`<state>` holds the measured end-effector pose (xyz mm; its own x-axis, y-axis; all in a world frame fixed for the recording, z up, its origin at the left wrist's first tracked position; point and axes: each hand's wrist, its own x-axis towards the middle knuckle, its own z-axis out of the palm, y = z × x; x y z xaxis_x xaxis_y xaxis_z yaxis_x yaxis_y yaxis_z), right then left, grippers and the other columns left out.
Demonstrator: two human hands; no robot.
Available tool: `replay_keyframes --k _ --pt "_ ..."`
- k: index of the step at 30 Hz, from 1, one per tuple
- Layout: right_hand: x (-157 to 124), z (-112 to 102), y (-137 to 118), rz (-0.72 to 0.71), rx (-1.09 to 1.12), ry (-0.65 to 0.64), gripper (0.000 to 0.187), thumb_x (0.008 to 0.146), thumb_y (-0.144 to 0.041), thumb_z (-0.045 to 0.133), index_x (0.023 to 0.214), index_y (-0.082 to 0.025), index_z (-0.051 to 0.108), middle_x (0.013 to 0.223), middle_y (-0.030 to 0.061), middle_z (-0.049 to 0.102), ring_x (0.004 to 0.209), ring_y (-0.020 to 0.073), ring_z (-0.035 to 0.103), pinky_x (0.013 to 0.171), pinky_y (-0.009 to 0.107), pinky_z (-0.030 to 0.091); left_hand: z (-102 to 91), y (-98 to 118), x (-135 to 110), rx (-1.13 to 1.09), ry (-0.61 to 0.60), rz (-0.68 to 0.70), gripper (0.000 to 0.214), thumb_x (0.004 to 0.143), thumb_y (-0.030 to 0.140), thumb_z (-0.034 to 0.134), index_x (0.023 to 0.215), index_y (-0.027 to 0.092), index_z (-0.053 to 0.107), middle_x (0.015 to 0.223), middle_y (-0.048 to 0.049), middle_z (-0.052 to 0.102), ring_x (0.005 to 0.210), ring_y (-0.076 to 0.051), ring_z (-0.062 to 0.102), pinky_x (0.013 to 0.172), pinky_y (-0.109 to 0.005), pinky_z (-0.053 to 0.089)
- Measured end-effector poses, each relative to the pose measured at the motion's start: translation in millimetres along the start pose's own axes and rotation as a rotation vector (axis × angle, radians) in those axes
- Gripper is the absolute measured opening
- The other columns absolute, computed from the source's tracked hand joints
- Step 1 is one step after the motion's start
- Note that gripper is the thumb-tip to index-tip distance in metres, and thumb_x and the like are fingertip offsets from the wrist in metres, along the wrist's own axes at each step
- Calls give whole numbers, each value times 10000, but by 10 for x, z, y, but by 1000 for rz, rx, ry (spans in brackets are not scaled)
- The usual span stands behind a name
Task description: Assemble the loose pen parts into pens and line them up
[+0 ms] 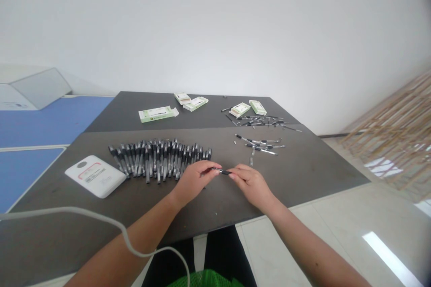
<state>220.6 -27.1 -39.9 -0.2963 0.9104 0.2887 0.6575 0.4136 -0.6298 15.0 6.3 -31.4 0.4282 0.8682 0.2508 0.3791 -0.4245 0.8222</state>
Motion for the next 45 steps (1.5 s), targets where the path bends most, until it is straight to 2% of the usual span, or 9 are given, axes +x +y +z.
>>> replay_keyframes --k 4,9,14,20,23,29,32,40,45 --pt "-10 112 108 143 179 -41 280 910 -342 452 923 -220 703 793 21 627 768 157 590 711 262 444 29 -107 31 15 0 2 320 837 348 537 1103 213 654 1091 -49 691 963 -185 641 888 -304 481" --pt "146 262 308 384 102 -61 289 887 -206 385 980 -184 659 757 21 615 709 159 577 642 261 452 -1 -249 81 121 249 -78 352 875 354 462 1125 173 631 1119 -85 679 1039 -198 619 963 -345 437" --pt "428 434 317 352 -75 -132 203 818 -135 495 953 -147 646 810 58 622 781 180 586 706 280 457 -67 -252 91 107 310 -152 326 873 328 434 1058 177 655 993 -67 722 967 -195 654 928 -345 460" --pt "481 558 256 330 -244 -110 261 894 -311 543 1109 -166 578 1109 78 591 936 187 591 811 369 495 -47 -280 81 99 301 -128 310 860 335 447 1018 187 669 1001 -59 722 949 -190 656 908 -327 465" --pt "426 389 424 379 -351 -72 297 908 -336 526 1159 -177 551 1178 80 565 967 190 589 821 397 507 -47 -279 81 106 290 -137 321 865 340 439 1028 181 666 999 -60 723 957 -189 652 913 -323 459" --pt "325 -391 1024 535 -623 40 309 951 -225 362 1061 -162 644 1069 161 646 997 250 594 833 341 438 -40 -224 68 107 287 -147 322 868 346 434 1016 178 667 983 -62 725 946 -194 656 904 -324 465" --pt "299 -636 1264 536 -714 11 295 931 -190 380 1033 -148 654 1097 168 641 1037 261 579 855 318 410 -25 -239 63 123 266 -123 316 866 337 437 1014 185 669 998 -60 721 950 -194 655 894 -318 469" --pt "291 -635 1458 417 -734 -90 270 890 -157 420 1045 -154 641 1101 151 630 1033 247 570 854 304 405 -28 -315 78 146 255 -142 339 863 348 409 1017 177 657 954 -66 728 918 -200 662 896 -332 471" --pt "224 -630 1431 396 -632 1 271 803 -107 470 993 -144 660 1054 142 649 993 233 579 858 287 396 -31 -358 75 149 249 -156 353 856 376 414 1026 178 652 963 -62 728 928 -203 662 902 -328 469"
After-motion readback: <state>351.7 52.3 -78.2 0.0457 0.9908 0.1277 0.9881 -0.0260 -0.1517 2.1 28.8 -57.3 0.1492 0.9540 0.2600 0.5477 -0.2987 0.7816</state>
